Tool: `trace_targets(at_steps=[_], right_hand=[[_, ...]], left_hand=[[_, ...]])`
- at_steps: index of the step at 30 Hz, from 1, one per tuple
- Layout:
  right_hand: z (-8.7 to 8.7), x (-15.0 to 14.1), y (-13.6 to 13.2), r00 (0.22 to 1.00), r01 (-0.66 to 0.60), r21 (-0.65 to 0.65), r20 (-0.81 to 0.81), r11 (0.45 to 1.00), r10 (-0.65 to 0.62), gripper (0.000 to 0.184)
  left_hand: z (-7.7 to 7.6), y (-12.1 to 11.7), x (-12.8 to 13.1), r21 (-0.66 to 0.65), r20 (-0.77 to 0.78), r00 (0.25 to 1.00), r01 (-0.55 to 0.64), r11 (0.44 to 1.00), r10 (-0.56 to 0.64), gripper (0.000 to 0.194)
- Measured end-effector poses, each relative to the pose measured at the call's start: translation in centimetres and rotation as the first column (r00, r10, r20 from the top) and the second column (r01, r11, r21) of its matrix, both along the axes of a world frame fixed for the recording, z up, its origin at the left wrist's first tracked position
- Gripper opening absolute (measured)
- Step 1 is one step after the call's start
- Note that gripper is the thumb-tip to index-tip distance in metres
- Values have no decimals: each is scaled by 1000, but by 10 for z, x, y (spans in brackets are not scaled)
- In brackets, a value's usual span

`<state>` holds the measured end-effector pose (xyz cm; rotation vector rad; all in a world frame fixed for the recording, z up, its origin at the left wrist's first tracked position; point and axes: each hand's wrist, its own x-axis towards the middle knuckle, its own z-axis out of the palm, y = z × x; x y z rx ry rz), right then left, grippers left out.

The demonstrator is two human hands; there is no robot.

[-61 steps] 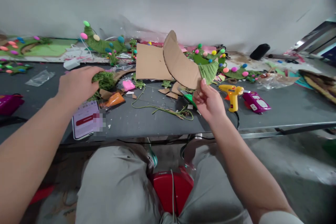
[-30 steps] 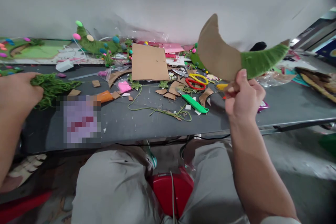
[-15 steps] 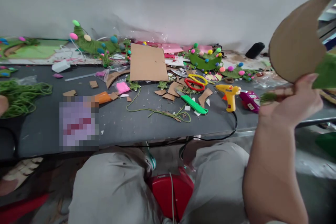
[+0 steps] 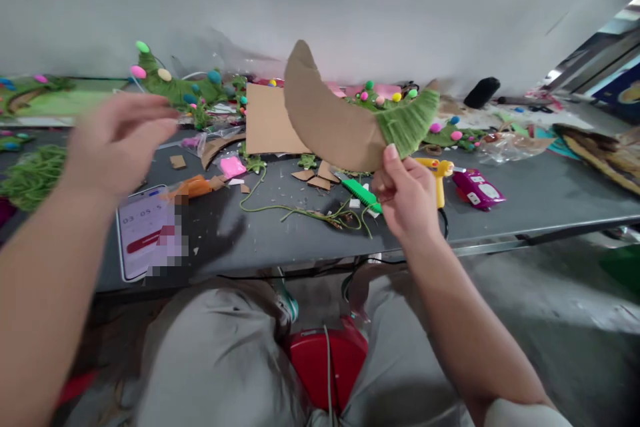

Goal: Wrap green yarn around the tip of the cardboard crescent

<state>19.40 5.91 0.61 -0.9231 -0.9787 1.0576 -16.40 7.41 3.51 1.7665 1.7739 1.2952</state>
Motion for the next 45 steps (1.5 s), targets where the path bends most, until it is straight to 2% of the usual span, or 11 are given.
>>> trace_targets(at_steps=[2,4,5,9,14,18,21,25,32,39,45], right_hand=[[-1,-11,-4,999,-46,-23,-11,999,46,57],[-4,-20,-7,995,-94,-28,-26,995,94,56],[-6,-23,-8,993,-117,-31,-25,993,117,55],[-19,-29,-9,985,-165,-105,34,981,169,54],[-24,-23,-7,939,-188,-187,253,964,232,45],[-26,-18,-9,859,-203,-78,465,976,215,34],[-30,-15,-9,802,-205,11,576,979,161,25],[-32,-10,-9,741,-185,35,661,982,116,24],[-27,-4,-3,746,-149,59,661,987,73,20],[-24,-4,1,785,-130,59,616,990,66,18],[-23,-2,1,823,-132,66,564,989,71,20]], left_hand=[[1,-14,58,-122,407,868,360,925,-284,59],[-6,-24,109,-127,598,702,560,819,-387,58],[-11,-28,129,-90,618,661,598,797,-426,52],[-26,-29,170,30,682,655,420,907,-326,41],[-39,-26,170,92,635,717,298,950,-286,36],[-51,-27,168,107,540,797,255,961,-271,34],[-56,-27,169,109,567,776,262,959,-277,34],[-58,-23,170,146,623,730,243,959,-280,32],[-64,-17,170,222,475,851,131,966,-224,29],[-63,-18,173,222,688,672,163,961,-273,34],[-64,-19,169,126,808,554,168,978,-199,33]])
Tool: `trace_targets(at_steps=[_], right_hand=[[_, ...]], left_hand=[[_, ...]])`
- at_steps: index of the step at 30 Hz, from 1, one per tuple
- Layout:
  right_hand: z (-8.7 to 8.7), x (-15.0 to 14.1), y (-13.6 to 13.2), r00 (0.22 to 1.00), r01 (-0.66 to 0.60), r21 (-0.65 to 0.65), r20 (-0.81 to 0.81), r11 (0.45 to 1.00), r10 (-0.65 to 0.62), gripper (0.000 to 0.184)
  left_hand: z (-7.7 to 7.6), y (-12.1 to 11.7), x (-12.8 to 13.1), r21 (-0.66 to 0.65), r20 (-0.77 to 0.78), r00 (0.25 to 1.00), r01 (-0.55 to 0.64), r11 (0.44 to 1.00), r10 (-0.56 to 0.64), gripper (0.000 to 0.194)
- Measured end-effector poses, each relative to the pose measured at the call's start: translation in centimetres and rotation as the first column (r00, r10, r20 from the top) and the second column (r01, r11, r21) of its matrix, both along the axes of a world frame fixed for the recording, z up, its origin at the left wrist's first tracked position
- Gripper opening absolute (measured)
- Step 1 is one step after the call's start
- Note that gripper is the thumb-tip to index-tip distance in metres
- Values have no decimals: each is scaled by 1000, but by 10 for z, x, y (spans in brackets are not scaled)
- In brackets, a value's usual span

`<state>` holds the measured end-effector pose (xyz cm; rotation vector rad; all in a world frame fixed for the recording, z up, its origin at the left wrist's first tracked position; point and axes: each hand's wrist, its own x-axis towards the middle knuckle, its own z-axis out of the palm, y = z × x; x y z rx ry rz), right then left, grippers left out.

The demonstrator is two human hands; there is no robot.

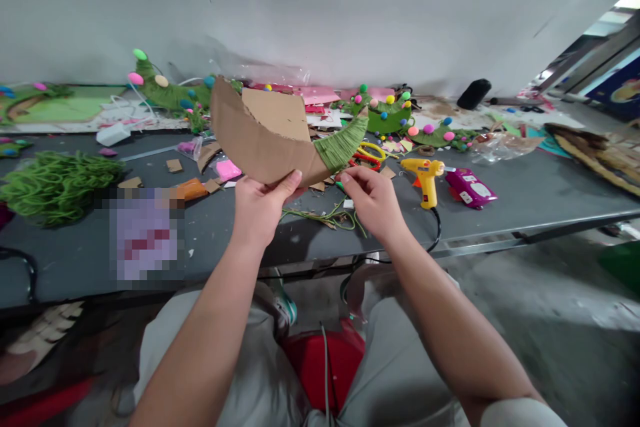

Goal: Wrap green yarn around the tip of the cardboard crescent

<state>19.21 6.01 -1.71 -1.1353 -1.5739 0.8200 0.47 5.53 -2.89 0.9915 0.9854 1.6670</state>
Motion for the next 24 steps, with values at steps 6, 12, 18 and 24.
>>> trace_targets(at_steps=[6,12,18,24], right_hand=[[2,-2,-4,1000,-19,5,11,1000,19,24],[-1,-7,-9,993,-21,23,117,1000,19,24],[-4,-7,-9,990,-22,35,141,999,17,26],[-5,-11,-11,983,-38,20,182,999,34,27]], left_hand=[[2,1,-1,-68,104,995,2,998,5,34],[3,2,1,-137,204,979,25,990,3,35],[0,4,-2,-172,240,971,36,984,7,31],[0,1,4,-139,202,979,0,990,29,33]])
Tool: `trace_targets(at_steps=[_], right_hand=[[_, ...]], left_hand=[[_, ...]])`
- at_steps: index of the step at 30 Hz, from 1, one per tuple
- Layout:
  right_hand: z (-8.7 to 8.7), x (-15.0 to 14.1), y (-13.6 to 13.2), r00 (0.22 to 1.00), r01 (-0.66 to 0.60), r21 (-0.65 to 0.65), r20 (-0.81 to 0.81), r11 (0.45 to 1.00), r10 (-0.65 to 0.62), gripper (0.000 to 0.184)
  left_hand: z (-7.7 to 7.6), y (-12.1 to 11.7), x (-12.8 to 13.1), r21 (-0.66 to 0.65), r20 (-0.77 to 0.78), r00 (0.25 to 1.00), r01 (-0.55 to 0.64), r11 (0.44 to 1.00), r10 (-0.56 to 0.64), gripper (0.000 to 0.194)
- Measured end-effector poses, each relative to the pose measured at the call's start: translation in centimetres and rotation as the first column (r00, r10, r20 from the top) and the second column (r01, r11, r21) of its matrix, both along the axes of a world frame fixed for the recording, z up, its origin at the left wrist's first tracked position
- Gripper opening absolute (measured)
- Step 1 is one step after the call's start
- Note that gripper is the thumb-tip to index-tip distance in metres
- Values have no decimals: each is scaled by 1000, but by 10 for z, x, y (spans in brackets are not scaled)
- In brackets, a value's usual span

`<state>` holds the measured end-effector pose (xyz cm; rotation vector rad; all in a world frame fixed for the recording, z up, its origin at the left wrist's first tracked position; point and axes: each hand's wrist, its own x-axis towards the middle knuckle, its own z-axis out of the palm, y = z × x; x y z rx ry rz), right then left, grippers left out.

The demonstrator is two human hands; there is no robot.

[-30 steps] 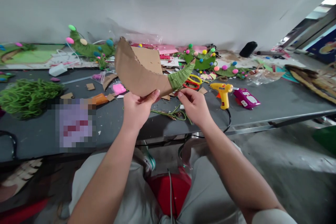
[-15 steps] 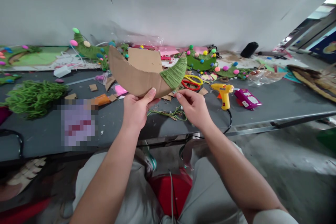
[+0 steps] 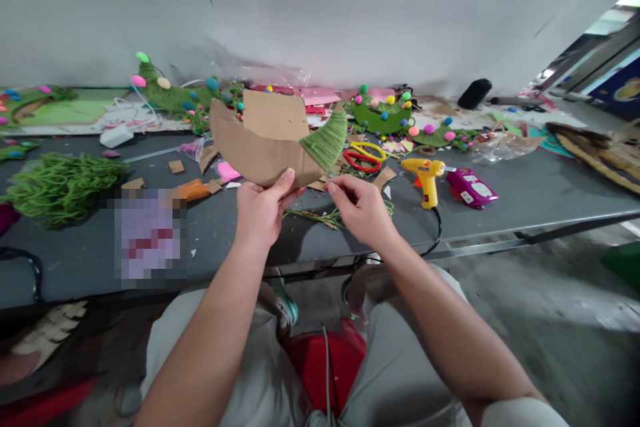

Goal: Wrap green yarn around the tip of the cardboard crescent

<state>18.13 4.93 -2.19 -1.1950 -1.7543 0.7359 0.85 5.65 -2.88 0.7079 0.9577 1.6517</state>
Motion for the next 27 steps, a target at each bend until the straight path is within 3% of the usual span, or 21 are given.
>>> trace_targets(at_steps=[11,15,19,21,23,27], right_hand=[[4,9,7,992,20,-21,-122,1000,-22,23],[3,7,5,996,11,-15,-86,1000,-13,24],[4,4,2,996,6,-23,-88,1000,-8,26],[8,2,0,993,-23,-53,-115,998,17,31],[12,1,-2,986,-60,-99,-160,993,43,42],[14,0,-3,962,-89,-211,-271,973,29,58]], left_hand=[[-6,0,-2,49,-92,996,-9,999,13,37],[-7,1,-1,35,-98,995,-21,999,24,37],[-9,-1,3,115,-204,978,-28,993,51,37],[-9,-4,3,197,-344,934,-31,980,98,33],[-8,-9,2,297,-506,844,-25,955,179,26],[-4,-17,-5,391,-706,685,167,905,178,25]])
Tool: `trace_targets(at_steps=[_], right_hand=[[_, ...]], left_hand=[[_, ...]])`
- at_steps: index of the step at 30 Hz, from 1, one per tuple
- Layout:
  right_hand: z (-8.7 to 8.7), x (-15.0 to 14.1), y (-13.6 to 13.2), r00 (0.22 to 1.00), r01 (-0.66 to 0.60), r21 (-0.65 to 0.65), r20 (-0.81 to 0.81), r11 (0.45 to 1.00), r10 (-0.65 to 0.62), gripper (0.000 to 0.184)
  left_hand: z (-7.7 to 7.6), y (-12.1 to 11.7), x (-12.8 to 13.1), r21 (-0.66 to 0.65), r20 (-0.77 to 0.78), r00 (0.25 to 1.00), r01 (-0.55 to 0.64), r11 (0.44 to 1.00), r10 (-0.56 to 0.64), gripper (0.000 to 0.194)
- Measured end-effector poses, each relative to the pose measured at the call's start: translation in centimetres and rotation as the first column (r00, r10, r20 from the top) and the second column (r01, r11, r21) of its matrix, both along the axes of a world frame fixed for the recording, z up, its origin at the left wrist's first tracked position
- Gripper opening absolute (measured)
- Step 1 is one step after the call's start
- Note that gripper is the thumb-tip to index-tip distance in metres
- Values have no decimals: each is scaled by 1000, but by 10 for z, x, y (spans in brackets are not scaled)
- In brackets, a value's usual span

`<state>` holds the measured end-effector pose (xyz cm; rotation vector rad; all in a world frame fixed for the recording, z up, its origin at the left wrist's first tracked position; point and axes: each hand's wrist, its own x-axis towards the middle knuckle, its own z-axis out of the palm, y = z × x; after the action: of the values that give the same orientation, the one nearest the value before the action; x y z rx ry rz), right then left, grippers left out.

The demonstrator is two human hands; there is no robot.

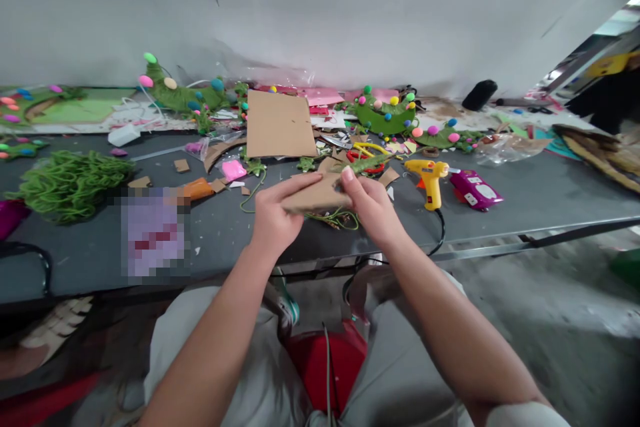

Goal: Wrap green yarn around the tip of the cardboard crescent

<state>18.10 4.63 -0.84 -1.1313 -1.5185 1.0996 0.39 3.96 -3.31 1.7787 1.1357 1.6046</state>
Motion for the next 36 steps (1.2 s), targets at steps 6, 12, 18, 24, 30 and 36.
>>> trace_targets(at_steps=[6,12,18,24,30,36], right_hand=[[-11,-3,6,969,-24,-151,-245,988,-13,54],[-18,6,17,962,33,-107,-266,994,-60,53],[-12,6,14,998,46,56,-37,997,-44,52],[-15,2,10,992,24,235,118,972,-53,30],[-19,2,9,970,21,281,225,959,-87,30],[-11,1,7,983,58,224,157,973,-95,30]], left_hand=[[2,6,-2,-109,153,986,85,990,-67,41],[7,9,-4,-465,727,687,492,736,0,28],[14,-3,10,-444,640,764,462,768,-89,39],[4,2,11,-408,602,798,318,856,-9,40],[3,2,5,-333,321,946,73,940,41,36],[7,-9,6,-56,-126,970,-214,975,206,30]])
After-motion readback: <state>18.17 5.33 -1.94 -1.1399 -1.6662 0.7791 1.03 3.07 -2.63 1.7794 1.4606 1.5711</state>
